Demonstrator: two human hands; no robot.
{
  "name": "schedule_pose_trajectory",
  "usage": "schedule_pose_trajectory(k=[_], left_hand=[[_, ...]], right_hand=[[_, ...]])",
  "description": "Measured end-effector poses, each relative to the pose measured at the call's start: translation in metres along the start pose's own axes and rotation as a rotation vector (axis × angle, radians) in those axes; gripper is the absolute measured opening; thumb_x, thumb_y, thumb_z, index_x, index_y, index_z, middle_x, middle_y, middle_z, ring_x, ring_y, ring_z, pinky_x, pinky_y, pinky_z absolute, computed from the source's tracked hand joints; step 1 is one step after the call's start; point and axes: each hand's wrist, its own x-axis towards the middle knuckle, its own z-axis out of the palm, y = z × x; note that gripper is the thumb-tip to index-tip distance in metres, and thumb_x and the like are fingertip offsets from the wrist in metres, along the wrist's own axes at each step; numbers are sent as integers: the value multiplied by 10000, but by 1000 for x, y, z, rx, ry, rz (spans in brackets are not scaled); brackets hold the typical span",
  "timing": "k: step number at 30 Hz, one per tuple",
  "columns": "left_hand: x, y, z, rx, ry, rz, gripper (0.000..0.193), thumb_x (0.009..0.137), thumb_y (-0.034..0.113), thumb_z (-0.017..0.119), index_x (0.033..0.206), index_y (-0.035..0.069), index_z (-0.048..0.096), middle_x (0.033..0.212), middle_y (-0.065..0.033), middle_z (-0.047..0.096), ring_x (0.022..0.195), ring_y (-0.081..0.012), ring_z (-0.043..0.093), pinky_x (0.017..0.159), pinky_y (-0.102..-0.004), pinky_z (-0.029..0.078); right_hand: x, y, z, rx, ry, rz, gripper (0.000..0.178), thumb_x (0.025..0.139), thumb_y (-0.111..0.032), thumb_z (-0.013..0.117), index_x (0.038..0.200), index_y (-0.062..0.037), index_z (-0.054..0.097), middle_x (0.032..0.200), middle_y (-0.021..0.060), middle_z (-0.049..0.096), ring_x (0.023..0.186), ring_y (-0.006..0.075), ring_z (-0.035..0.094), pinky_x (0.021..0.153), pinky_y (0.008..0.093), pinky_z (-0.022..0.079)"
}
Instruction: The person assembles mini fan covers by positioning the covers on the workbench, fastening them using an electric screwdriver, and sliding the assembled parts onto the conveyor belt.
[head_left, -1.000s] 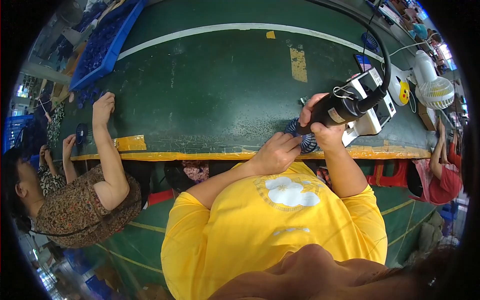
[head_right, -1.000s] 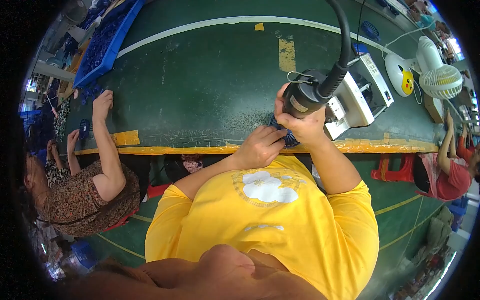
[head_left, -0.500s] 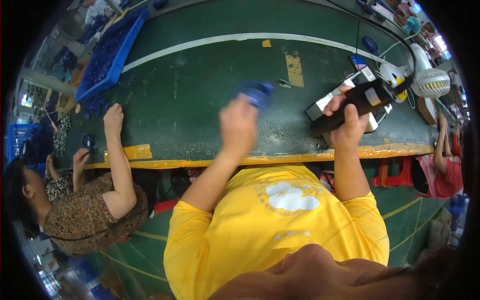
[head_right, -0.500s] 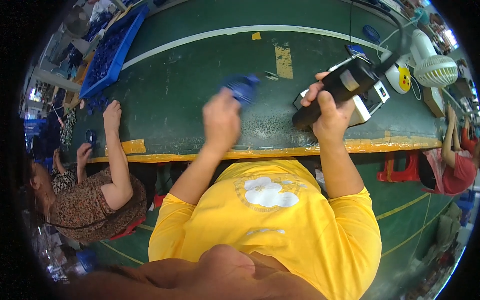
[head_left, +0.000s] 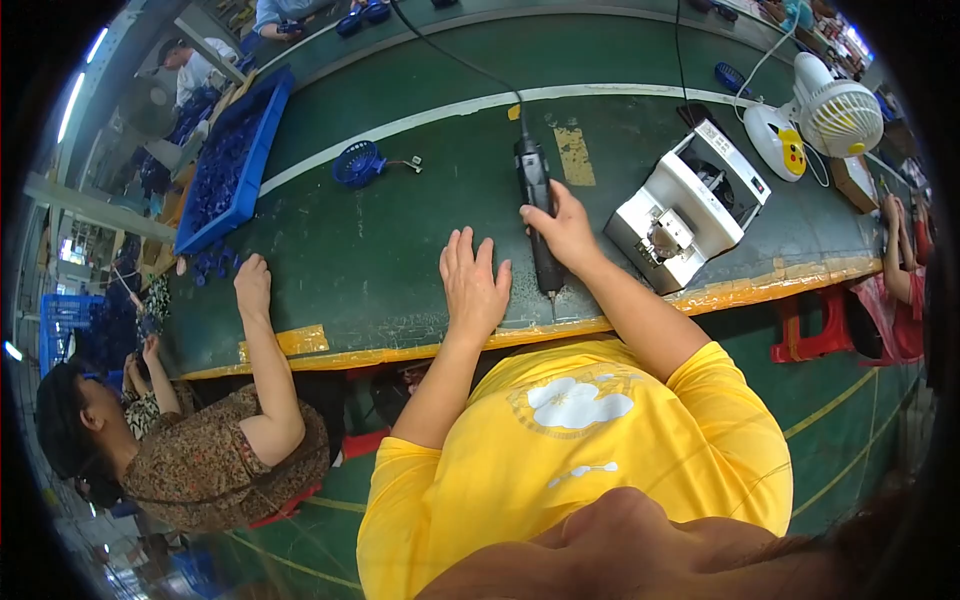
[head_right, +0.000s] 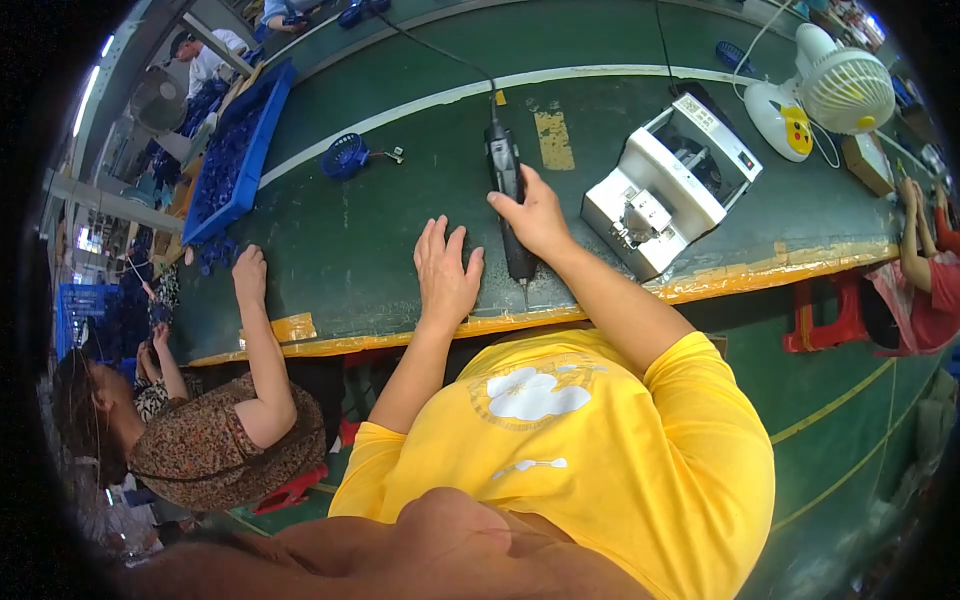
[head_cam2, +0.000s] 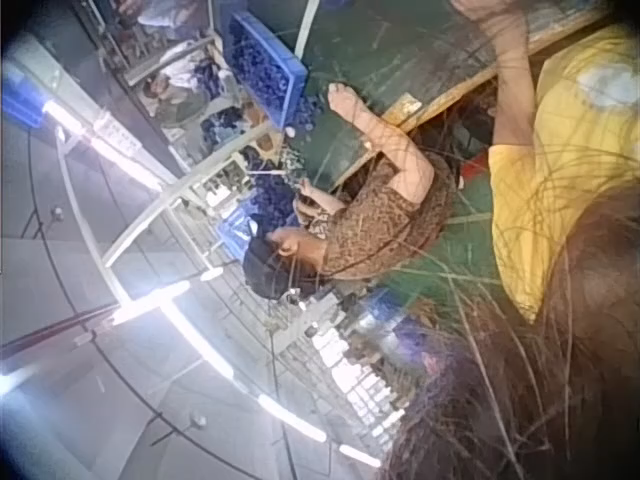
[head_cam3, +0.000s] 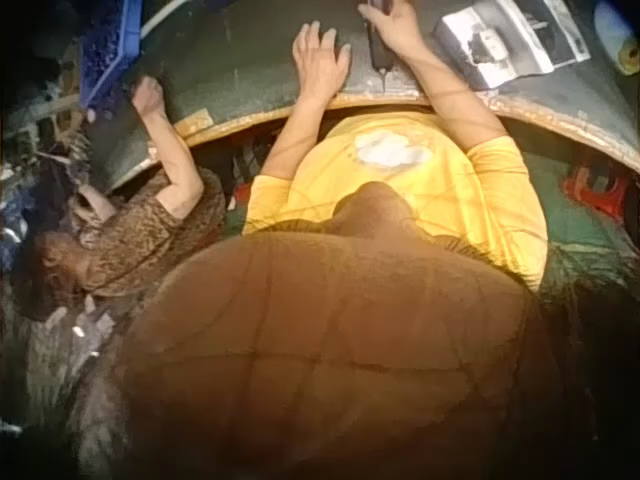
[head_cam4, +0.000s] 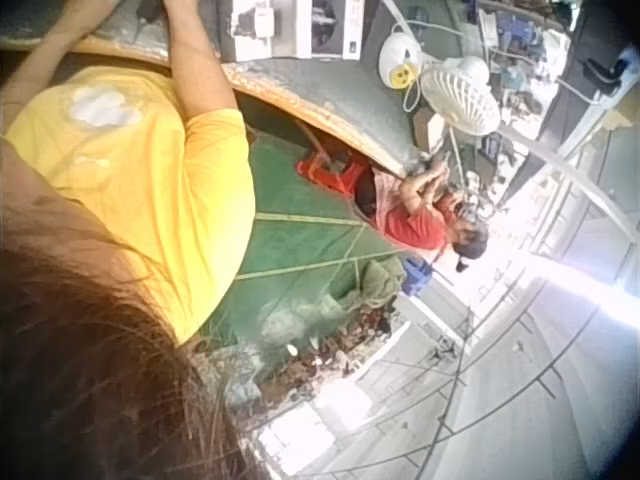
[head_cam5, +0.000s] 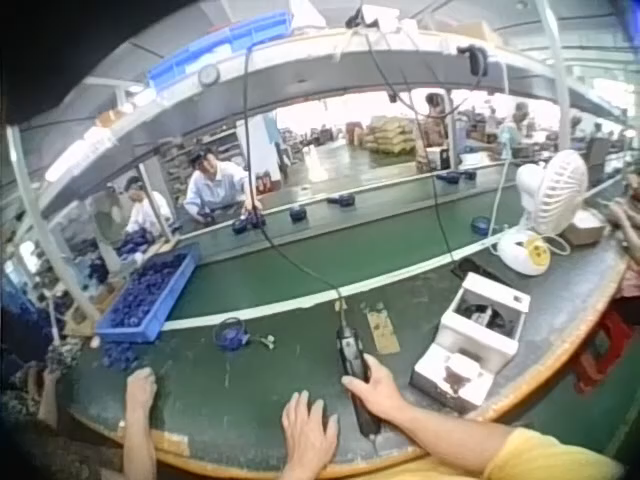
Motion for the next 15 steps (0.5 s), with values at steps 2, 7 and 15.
schedule_pose_trajectory(k=[2,7,15], left_hand=[[6,11,3,-22,-9,-3,184,925,106,784,1088,23,804,1271,-160,793,1144,-323,740,1008,-489,555],[23,43,23,-107,-47,2,186,939,122,782,1092,20,805,1248,-152,791,1123,-310,735,991,-480,554],[62,92,80,-235,-108,-34,194,961,149,779,1098,15,808,1210,-140,788,1090,-290,727,964,-466,552]], right_hand=[[1,0,-13,-230,76,-155,798,975,-312,911,1593,88,602,1174,232,834,986,325,822,918,449,639],[-7,-12,-49,-304,101,-168,837,972,-324,889,1635,60,550,1193,261,819,1027,380,809,940,490,632],[-20,-27,-126,-430,103,-161,903,969,-344,855,1701,15,468,1224,307,796,1094,470,790,974,556,622]])
